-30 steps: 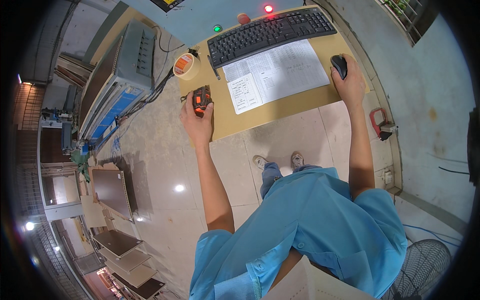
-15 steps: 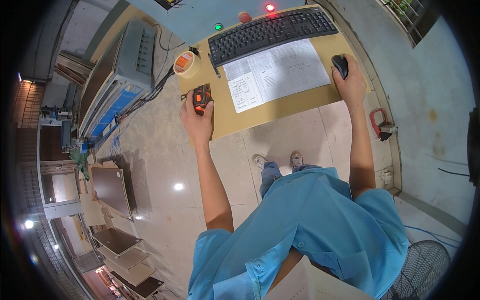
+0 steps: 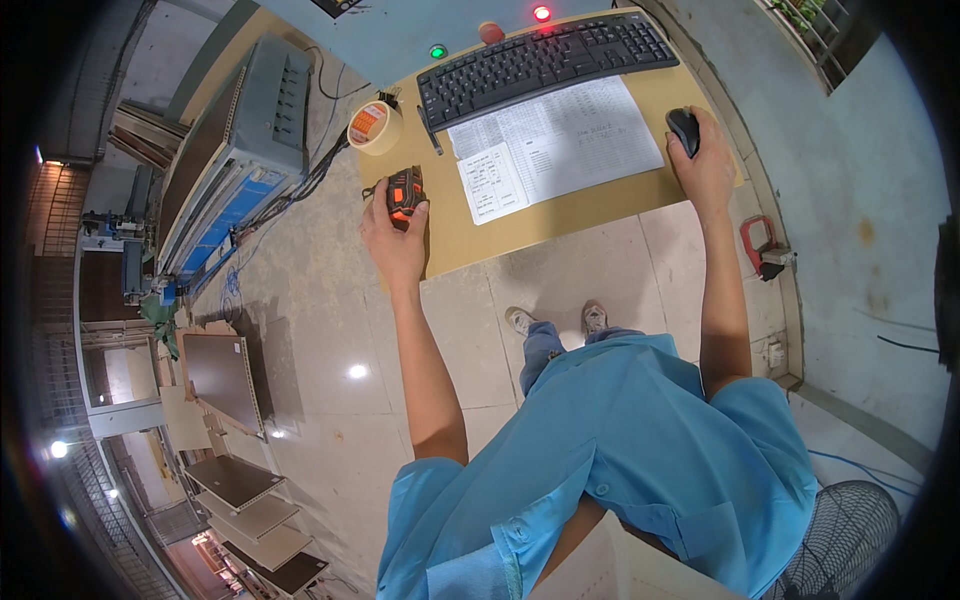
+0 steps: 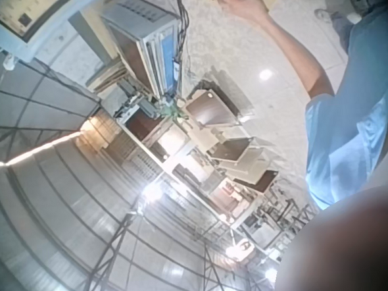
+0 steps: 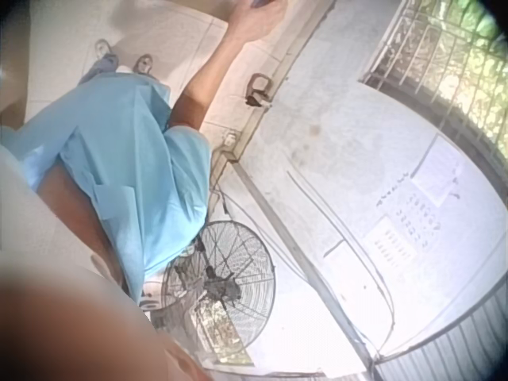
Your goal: The person measures a wooden panel with a tape measure, then operates a CNC machine control panel using a mouse and keyboard. The person handles a tape measure, mouse, and keyboard while standing at the control station.
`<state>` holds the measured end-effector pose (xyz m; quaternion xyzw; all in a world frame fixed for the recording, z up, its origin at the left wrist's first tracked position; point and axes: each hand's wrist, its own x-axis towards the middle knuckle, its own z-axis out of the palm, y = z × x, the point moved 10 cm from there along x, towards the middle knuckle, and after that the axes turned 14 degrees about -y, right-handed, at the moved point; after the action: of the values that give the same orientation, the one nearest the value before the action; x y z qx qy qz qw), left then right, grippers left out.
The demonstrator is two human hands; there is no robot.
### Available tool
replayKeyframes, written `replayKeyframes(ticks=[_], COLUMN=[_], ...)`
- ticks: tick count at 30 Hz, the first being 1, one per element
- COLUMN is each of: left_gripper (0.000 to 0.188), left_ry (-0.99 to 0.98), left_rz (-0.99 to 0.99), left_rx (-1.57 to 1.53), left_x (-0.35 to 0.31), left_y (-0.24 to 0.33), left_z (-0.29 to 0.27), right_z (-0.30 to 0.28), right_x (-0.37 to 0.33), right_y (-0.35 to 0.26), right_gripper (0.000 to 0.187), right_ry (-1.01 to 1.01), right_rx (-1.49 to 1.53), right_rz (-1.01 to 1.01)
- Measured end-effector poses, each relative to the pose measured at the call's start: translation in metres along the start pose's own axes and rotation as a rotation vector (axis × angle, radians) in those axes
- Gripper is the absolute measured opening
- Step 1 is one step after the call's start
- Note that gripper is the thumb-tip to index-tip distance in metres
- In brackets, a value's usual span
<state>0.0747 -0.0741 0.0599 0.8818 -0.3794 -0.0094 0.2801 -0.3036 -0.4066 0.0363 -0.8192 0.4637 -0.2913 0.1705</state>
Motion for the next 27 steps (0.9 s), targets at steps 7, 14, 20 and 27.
replayKeyframes(ticks=[7,14,20,27], left_gripper=[0.073,0.074,0.079,0.086], left_ry=[0.017,-0.004,0.04,0.037], left_rz=[0.027,0.004,0.043,-0.011], left_rx=[-0.05,-0.056,-0.092,-0.154], left_x=[0.0,0.002,0.0,0.005], left_y=[0.0,-0.003,0.0,-0.015], left_z=[0.0,0.003,0.0,0.004], right_z=[0.0,0.001,-0.002,0.0], right_x=[-0.001,0.0,-0.002,-0.001], right_y=[0.002,0.004,0.001,0.003], right_gripper=[0.053,0.053,0.053,0.051], right_ry=[0.004,-0.006,0.027,0.014], right_rx=[0.008,0.02,0.025,0.02], right_rz=[0.027,0.035,0.001,0.022])
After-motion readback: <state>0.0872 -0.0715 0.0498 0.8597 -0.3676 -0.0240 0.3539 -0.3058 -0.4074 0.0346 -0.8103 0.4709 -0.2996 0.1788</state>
